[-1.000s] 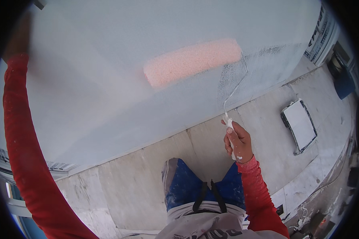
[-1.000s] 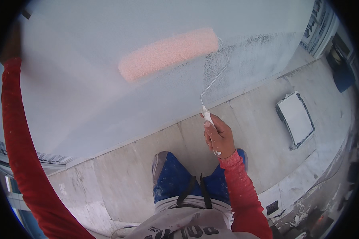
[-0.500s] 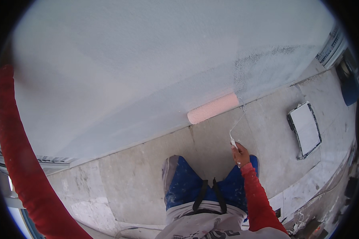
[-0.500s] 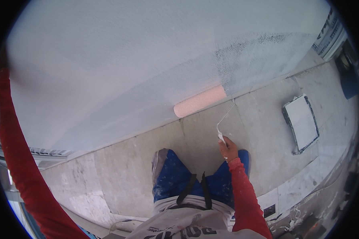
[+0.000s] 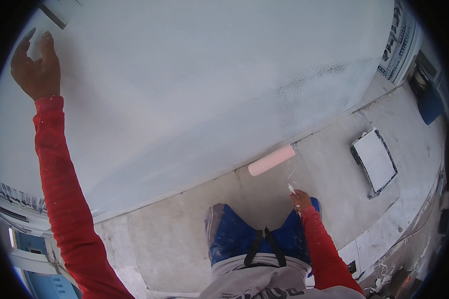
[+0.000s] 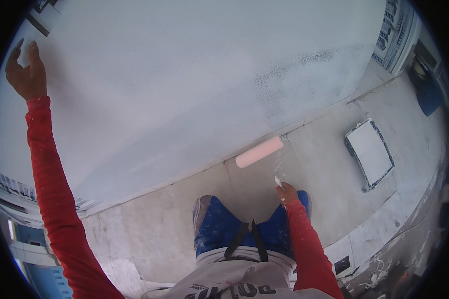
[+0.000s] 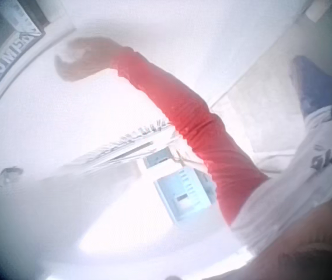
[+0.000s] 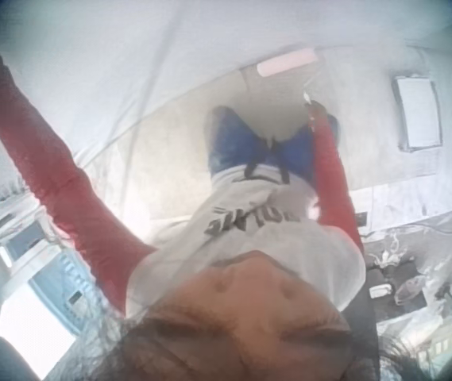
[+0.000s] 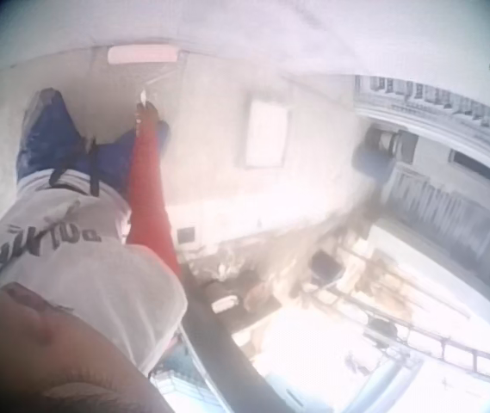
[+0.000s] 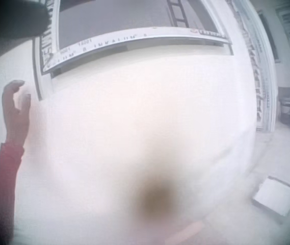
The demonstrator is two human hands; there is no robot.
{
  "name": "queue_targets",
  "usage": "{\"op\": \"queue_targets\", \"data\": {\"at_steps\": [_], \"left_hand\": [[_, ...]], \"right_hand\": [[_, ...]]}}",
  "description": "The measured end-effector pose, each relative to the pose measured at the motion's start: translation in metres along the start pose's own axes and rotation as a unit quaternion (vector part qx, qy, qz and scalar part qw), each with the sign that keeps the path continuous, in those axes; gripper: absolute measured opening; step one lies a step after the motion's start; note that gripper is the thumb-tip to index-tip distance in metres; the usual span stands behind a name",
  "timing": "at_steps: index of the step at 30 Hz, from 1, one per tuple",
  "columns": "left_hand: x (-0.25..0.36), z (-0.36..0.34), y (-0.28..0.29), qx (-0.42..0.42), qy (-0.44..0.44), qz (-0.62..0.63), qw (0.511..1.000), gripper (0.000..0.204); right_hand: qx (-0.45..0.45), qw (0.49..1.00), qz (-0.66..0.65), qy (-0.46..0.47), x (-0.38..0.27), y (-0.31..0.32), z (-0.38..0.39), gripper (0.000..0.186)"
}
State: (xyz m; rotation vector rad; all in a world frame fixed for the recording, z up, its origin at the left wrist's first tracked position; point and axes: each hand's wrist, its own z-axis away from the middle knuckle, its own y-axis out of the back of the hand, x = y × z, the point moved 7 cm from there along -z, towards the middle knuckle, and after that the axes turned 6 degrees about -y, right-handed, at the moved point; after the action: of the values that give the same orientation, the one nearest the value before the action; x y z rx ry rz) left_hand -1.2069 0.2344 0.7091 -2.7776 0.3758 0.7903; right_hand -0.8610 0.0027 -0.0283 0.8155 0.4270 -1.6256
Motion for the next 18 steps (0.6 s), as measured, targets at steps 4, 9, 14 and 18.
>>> {"op": "queue_targets", "data": {"at_steps": [4,9,14,18], "left_hand": [[0.166,0.189,0.057,0.045,0.44,0.471,0.763,0.024],[0.365,0.436,0.091,-0.146,0.821,0.354,0.423,0.016],[0.438,0.516,0.086,-0.175,0.845,0.228,0.451,0.021],[0.456,0.506,0.075,-0.167,0.852,0.195,0.457,0.023]], "right_hand": [[0.032,0.998,-0.041,-0.038,0.036,0.052,0.06,0.031],[0.045,0.993,-0.105,-0.022,0.036,0.042,0.086,0.035],[0.037,0.988,-0.151,0.011,0.032,0.043,0.073,0.038],[0.065,0.987,-0.144,-0.003,0.04,0.053,0.072,0.032]]}}
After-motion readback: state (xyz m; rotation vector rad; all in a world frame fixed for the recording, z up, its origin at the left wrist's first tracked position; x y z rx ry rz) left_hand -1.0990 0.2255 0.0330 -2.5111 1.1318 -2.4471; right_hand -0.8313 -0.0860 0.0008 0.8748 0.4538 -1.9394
